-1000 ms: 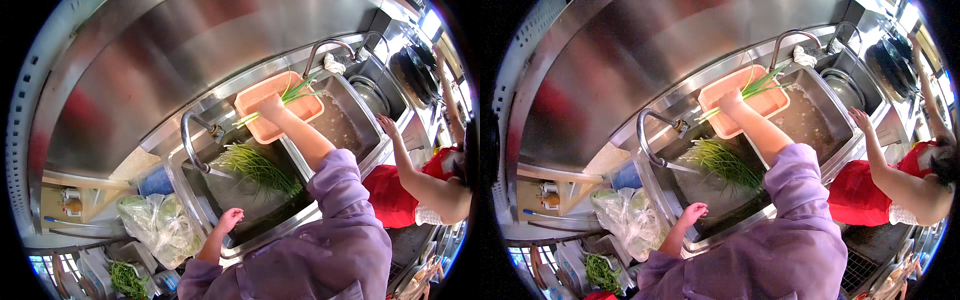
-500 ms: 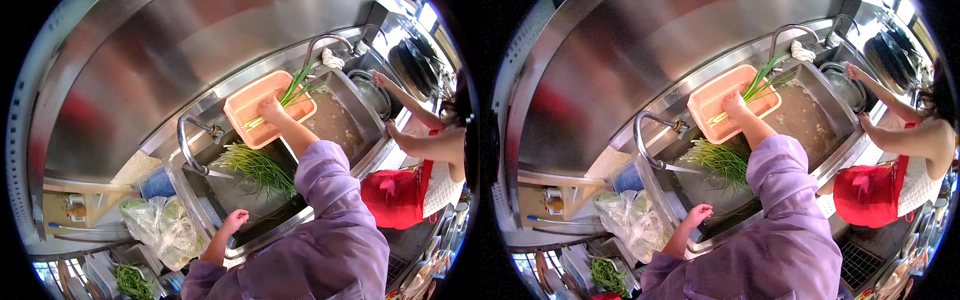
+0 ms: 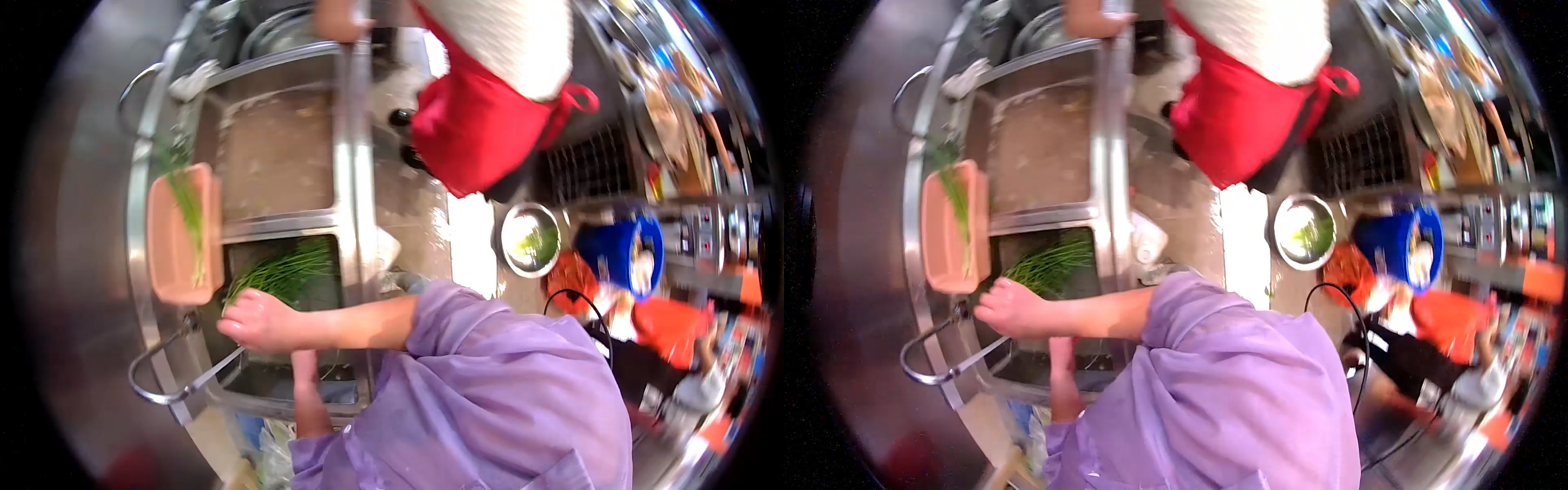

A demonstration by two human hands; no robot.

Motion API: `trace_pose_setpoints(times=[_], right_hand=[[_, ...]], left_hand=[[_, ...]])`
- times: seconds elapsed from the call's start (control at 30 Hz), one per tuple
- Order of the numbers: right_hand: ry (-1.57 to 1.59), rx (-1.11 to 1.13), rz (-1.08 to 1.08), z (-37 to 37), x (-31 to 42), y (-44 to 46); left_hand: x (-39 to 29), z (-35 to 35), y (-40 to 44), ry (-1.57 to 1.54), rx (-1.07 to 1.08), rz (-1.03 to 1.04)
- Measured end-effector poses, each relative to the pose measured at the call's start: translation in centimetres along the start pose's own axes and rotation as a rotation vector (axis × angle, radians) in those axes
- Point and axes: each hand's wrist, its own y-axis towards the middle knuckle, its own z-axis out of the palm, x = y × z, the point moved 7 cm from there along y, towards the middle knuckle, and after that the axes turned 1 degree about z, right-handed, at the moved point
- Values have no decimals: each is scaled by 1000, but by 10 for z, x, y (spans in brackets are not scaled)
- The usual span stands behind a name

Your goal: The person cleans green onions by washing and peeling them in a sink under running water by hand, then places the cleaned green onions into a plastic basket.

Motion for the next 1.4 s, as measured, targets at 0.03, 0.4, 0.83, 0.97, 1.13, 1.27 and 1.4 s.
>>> trace_pose_setpoints(times=[0.03, 0.4, 0.83, 0.97, 1.13, 1.27, 1.4], right_hand=[[-13, -12, 42, -23, 0, -30], [-42, -168, 1390, -218, -75, -411], [-716, 143, 1960, -396, -266, -865], [-918, 625, 1650, -368, -397, -969], [-1048, 992, 1437, -351, -496, -1065], [-988, 735, 1328, -345, -497, -1093], [-891, 630, 1339, -348, -479, -1089]], left_hand=[[-4, 14, 4, 39, 51, 3], [-68, 127, -54, 570, -114, 780], [193, 367, -73, 917, 467, 433], [316, 410, -45, 1024, 456, 234], [415, 426, -24, 1075, 476, 11], [443, 432, -23, 1166, 461, -101], [429, 450, -33, 1107, 411, -100]])
